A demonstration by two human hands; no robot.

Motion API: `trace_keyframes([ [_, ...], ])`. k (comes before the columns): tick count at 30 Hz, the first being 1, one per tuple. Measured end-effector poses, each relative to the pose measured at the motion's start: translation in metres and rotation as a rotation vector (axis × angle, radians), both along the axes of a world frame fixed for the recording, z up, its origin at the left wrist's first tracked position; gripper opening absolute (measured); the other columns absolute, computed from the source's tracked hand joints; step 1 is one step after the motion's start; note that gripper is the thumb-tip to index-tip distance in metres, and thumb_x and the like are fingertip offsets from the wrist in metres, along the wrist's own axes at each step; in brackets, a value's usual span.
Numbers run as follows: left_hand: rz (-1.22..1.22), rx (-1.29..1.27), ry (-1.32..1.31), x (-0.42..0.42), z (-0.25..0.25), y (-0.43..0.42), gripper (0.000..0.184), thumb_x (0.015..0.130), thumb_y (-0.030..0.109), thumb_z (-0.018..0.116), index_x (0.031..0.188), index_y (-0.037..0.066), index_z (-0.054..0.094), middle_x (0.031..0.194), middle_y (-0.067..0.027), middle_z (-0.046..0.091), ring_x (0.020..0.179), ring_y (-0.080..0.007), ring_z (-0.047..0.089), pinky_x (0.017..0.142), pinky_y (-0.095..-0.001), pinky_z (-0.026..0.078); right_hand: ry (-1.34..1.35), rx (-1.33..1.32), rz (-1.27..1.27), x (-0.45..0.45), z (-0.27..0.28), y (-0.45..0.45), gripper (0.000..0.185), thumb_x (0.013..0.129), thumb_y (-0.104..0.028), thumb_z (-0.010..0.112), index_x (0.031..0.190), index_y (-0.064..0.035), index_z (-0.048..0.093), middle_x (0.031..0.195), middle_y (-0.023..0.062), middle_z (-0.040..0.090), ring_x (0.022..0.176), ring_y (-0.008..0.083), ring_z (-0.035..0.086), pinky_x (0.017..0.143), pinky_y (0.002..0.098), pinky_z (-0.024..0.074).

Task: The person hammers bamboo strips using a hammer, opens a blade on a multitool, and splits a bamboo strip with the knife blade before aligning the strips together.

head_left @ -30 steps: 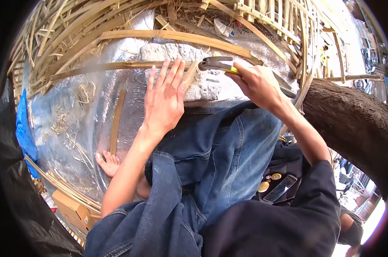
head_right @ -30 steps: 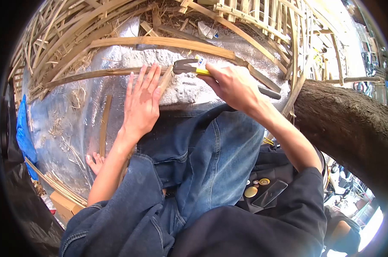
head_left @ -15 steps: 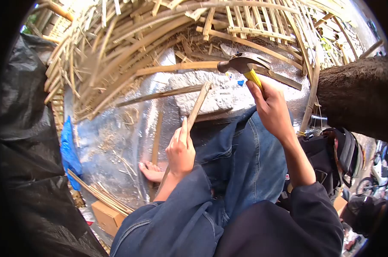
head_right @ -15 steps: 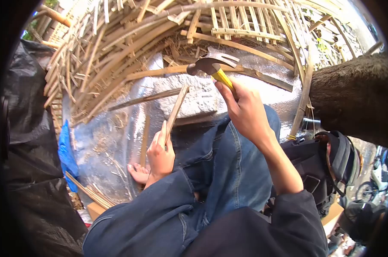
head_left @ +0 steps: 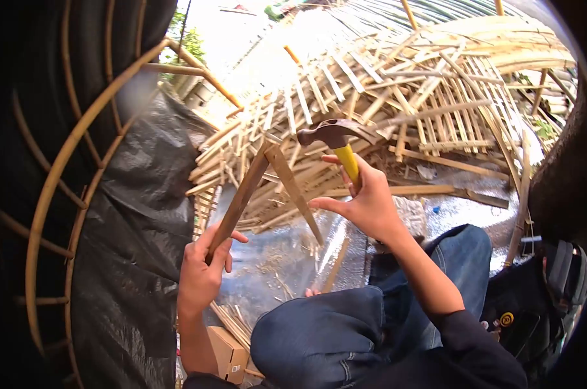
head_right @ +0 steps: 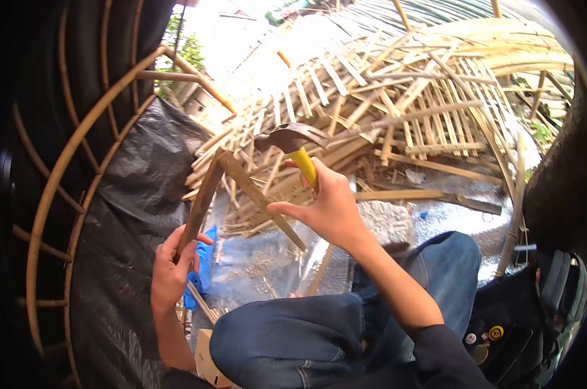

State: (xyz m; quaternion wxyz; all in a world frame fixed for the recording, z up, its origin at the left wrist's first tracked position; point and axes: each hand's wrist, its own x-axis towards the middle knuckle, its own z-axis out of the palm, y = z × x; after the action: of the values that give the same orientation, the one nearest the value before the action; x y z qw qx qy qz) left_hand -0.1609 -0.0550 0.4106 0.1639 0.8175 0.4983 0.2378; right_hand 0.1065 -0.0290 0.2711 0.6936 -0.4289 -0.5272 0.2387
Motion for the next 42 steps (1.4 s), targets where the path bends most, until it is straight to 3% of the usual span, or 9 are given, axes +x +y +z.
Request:
trace_keyframes([
  [3, -0.084, -0.073, -0.14, -0.001, 0.028, -0.01, 0.025, 0.105, 0.012, 0.053, 0.125, -0.001, 0.062, 0.099, -0.0065, 0.073, 0.058, -0.0054, 0.051, 0.05, -0.022, 0.039, -0.011, 0.091, 0.073, -0.02, 0.02, 0.004, 0.065, 0.07, -0.021, 0.096, 0.125, -0.005, 0.066, 0.073, -0.0079, 0.036, 0.063, 0.0032, 0.031, 0.054, 0.0225, 0.0259],
  [13, -0.322, -0.292, -0.51, -0.007, 0.005, 0.014, 0.038, 0.107, 0.011, 0.05, 0.144, 0.004, 0.048, 0.108, -0.0177, 0.071, 0.058, -0.0069, 0.055, 0.047, -0.0195, 0.037, -0.1, 0.18, -0.073, 0.01, 0.046, -0.006, 0.039, 0.08, -0.013, 0.087, 0.112, -0.0019, 0.067, 0.085, 0.0099, 0.076, 0.07, 0.0108, 0.07, 0.063, 0.0256, 0.0536],
  [16, -0.378, -0.398, -0.519, 0.001, -0.014, 0.033, 0.041, 0.108, 0.013, 0.049, 0.148, 0.006, 0.045, 0.109, -0.0189, 0.07, 0.058, -0.0081, 0.057, 0.047, -0.0202, 0.039, -0.338, 0.212, -0.261, 0.047, 0.053, -0.013, 0.036, 0.078, -0.017, 0.09, 0.107, -0.0042, 0.075, 0.071, 0.0025, 0.071, 0.061, 0.0033, 0.059, 0.058, 0.0224, 0.0466],
  [20, -0.466, -0.563, -0.547, 0.022, -0.056, 0.06, 0.043, 0.108, 0.013, 0.048, 0.149, 0.004, 0.043, 0.11, -0.0173, 0.07, 0.062, -0.0105, 0.061, 0.05, -0.0216, 0.046, -0.481, -0.051, -0.305, 0.083, 0.059, -0.03, 0.026, 0.079, -0.014, 0.085, 0.101, -0.0039, 0.074, 0.074, 0.0137, 0.07, 0.06, 0.023, 0.064, 0.062, 0.0339, 0.0499],
  [23, -0.464, -0.668, -0.648, 0.044, -0.119, 0.081, 0.044, 0.105, 0.01, 0.053, 0.148, 0.002, 0.043, 0.123, -0.0176, 0.063, 0.08, -0.0138, 0.066, 0.064, -0.0277, 0.059, -0.65, 0.002, -0.345, 0.113, 0.016, -0.02, 0.027, 0.078, -0.016, 0.085, 0.101, -0.0069, 0.075, 0.083, 0.0152, 0.073, 0.069, 0.0336, 0.069, 0.067, 0.0379, 0.0533],
  [29, -0.334, -0.782, -0.565, 0.074, -0.28, 0.103, 0.052, 0.099, 0.004, 0.063, 0.147, 0.002, 0.043, 0.122, -0.0111, 0.06, 0.084, -0.0132, 0.066, 0.066, -0.0289, 0.059, -0.761, -0.584, -0.346, 0.129, -0.088, -0.026, 0.029, 0.078, -0.023, 0.085, 0.106, -0.016, 0.079, 0.085, 0.0148, 0.075, 0.077, 0.0319, 0.073, 0.074, 0.0416, 0.0567],
  [34, -0.225, -0.765, -0.13, 0.069, -0.345, 0.112, 0.053, 0.092, 0.009, 0.073, 0.141, 0.001, 0.054, 0.116, -0.0111, 0.068, 0.085, -0.0133, 0.067, 0.063, -0.0277, 0.057, -0.897, -0.829, -0.266, 0.123, -0.153, -0.017, 0.03, 0.074, -0.023, 0.085, 0.103, -0.0169, 0.079, 0.086, 0.0159, 0.074, 0.079, 0.0363, 0.071, 0.075, 0.0448, 0.0561],
  [41, -0.145, -0.66, -0.161, 0.07, -0.395, 0.098, 0.047, 0.09, 0.01, 0.076, 0.133, -0.001, 0.061, 0.118, -0.0147, 0.068, 0.085, -0.0183, 0.069, 0.072, -0.0328, 0.056, -0.797, -0.936, -0.171, 0.127, -0.219, -0.006, 0.037, 0.073, -0.025, 0.085, 0.108, -0.015, 0.077, 0.087, 0.0177, 0.074, 0.085, 0.0381, 0.071, 0.078, 0.0466, 0.0558],
  [42, -0.17, -0.65, -0.231, 0.068, -0.408, 0.101, 0.05, 0.09, 0.008, 0.076, 0.136, 0.001, 0.059, 0.117, -0.0149, 0.068, 0.084, -0.0174, 0.068, 0.065, -0.0313, 0.057, -0.809, -0.835, -0.217, 0.124, -0.216, -0.006, 0.031, 0.072, -0.013, 0.078, 0.102, -0.0136, 0.079, 0.084, 0.0194, 0.072, 0.084, 0.0384, 0.071, 0.078, 0.0484, 0.0566],
])
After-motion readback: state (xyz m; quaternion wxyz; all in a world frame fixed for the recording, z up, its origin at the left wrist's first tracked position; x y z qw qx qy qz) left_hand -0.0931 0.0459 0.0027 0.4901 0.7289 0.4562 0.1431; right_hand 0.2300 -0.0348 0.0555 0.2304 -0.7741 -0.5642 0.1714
